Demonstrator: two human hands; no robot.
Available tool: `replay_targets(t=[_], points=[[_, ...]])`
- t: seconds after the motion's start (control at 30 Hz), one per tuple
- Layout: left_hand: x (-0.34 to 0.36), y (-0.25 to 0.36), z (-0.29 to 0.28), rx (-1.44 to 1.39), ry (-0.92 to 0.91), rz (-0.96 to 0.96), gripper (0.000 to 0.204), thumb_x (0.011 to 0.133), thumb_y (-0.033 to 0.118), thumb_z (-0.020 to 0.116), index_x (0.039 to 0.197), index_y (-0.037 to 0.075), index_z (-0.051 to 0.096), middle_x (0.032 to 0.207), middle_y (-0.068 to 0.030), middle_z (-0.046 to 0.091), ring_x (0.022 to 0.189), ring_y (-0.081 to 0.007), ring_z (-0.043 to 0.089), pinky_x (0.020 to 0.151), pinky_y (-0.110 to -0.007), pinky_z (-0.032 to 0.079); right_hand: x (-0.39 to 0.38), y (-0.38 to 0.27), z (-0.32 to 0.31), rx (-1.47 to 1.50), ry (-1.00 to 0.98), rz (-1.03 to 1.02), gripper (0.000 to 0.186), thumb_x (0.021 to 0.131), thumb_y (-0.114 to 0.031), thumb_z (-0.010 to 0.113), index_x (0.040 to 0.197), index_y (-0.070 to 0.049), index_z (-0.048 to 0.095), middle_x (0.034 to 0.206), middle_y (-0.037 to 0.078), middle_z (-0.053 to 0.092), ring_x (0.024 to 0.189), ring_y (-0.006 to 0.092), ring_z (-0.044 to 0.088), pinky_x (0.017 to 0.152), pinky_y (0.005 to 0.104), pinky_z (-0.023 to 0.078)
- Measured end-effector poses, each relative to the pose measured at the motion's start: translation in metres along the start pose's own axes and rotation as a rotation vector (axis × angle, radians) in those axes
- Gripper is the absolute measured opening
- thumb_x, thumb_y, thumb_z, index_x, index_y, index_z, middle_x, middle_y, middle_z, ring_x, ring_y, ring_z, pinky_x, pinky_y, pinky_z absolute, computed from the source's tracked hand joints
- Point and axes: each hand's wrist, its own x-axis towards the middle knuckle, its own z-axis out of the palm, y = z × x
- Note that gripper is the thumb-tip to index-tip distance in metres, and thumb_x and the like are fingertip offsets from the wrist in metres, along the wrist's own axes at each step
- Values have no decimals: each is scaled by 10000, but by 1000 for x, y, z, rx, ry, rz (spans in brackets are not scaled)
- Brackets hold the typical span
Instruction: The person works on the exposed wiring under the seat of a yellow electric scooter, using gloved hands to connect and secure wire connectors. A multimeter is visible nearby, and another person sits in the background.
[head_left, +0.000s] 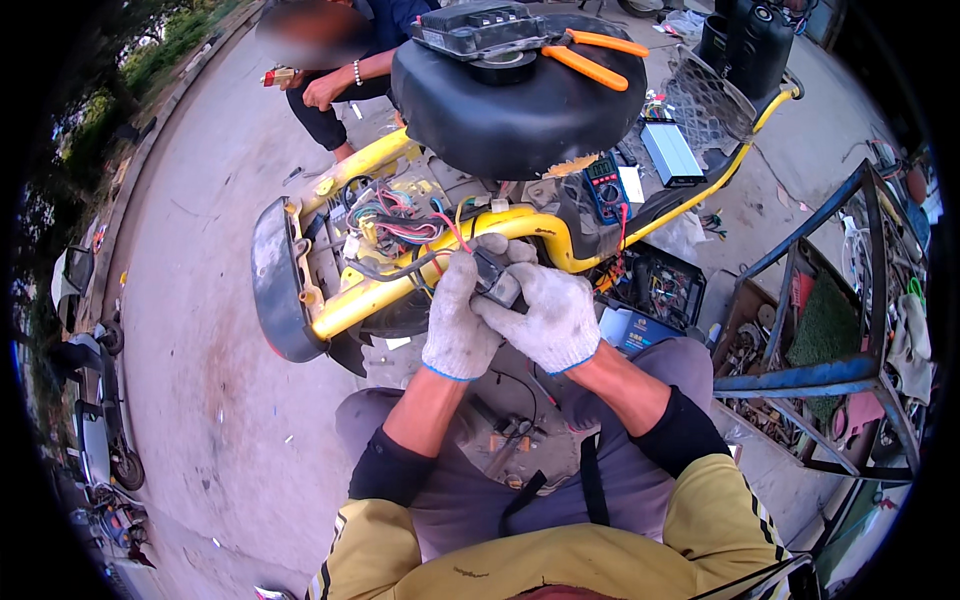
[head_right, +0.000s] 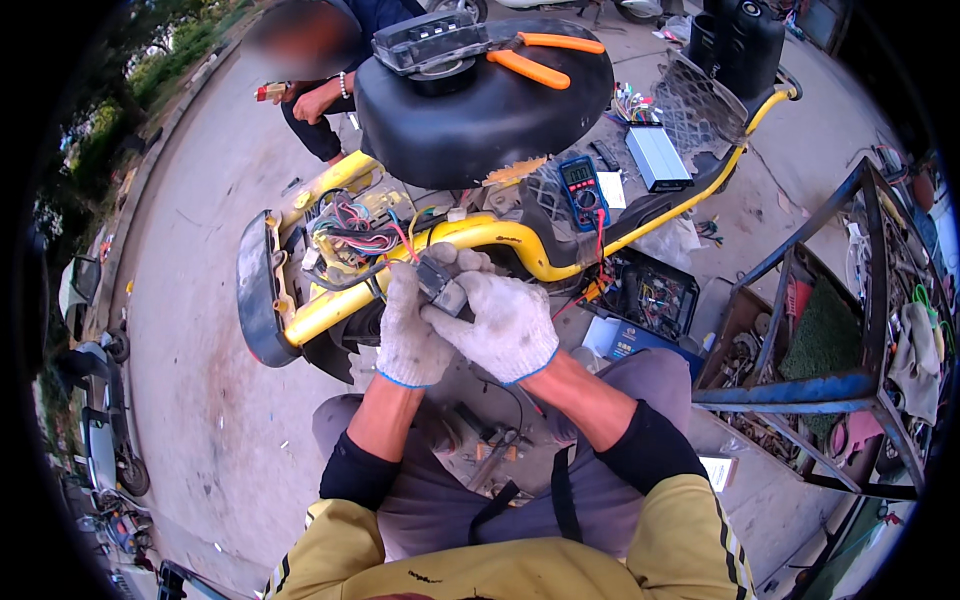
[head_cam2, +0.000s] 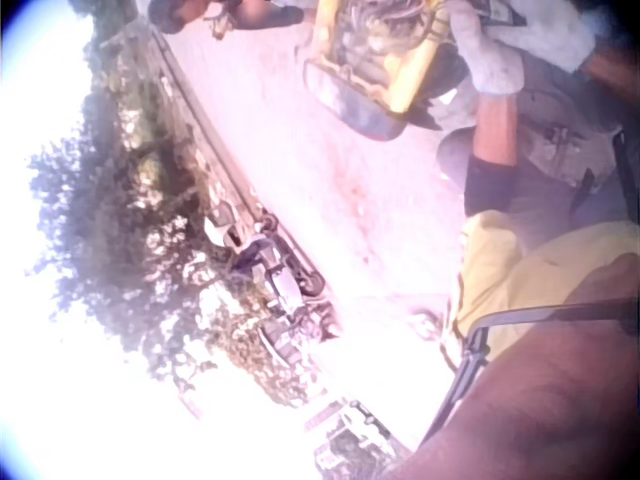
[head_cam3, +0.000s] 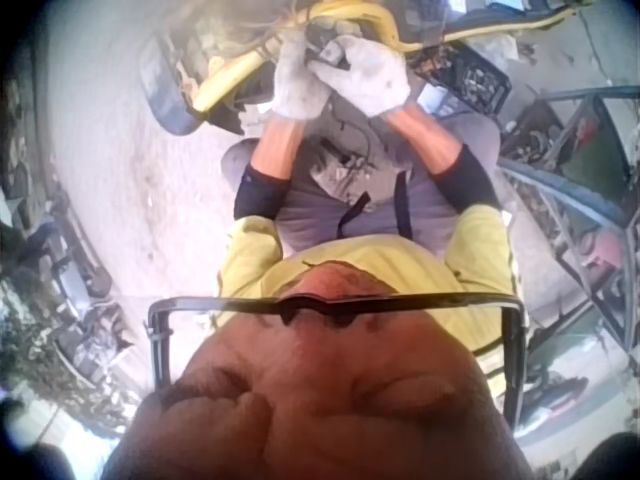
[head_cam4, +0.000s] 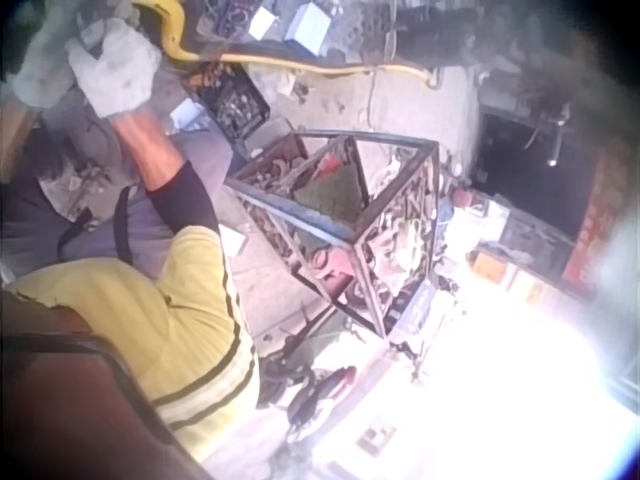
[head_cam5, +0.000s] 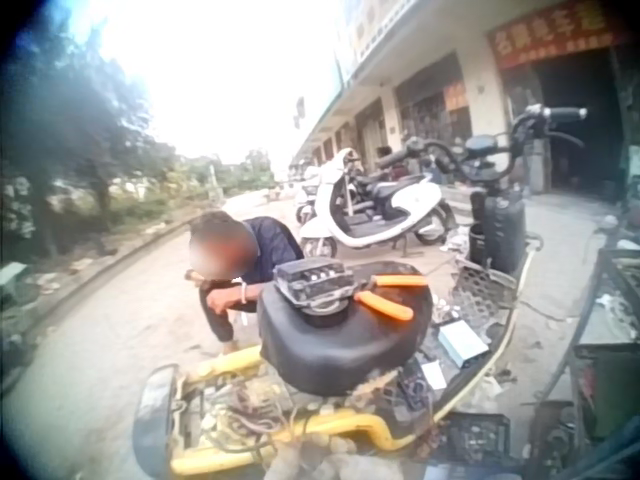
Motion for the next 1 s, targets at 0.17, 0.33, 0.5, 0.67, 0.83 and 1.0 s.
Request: replay_targets(t=[0.17,0.33,0.5,0.67,0.83,1.0], points=[[4,-2,-7,19,31,23,643,1072,677,595,1278,72,671,1308,-200,723,1285,-401,665,1160,-554,532,5,-5,-5,-59,21,-51,346,842,-381,906,832,-72,751,771,133,745,722,358,764,666,456,607],[10,0,-5,48,1,8,383,1049,471,681,1077,89,677,1238,-201,754,981,-218,678,953,-404,585,6,-3,-8,-166,-19,-65,372,866,-426,870,866,-73,753,779,146,745,725,379,760,664,477,607],[11,11,3,148,50,-34,191,956,263,726,1022,87,690,1231,-182,760,1009,-221,691,949,-386,579,14,-5,-16,-180,-111,-78,430,909,-463,798,1033,-54,749,814,184,748,743,407,758,669,511,609],[14,13,16,11,31,-59,178,922,178,727,1062,78,679,1188,-129,748,1266,-361,680,1186,-510,521,21,1,-18,-235,-164,-132,410,936,-432,761,1065,-44,734,831,207,740,755,414,759,670,528,609],[24,11,28,45,23,14,106,943,165,718,972,83,656,1025,-66,718,1228,-312,677,1207,-525,498,22,-3,-19,-160,-78,-114,384,932,-410,778,1021,-42,712,782,190,726,726,411,750,659,518,604],[29,2,30,27,121,101,146,955,173,717,899,81,618,893,-54,660,1056,-274,686,1185,-521,506,13,2,-6,-156,29,-99,368,909,-384,801,996,-41,700,743,179,714,697,409,741,647,510,595]])
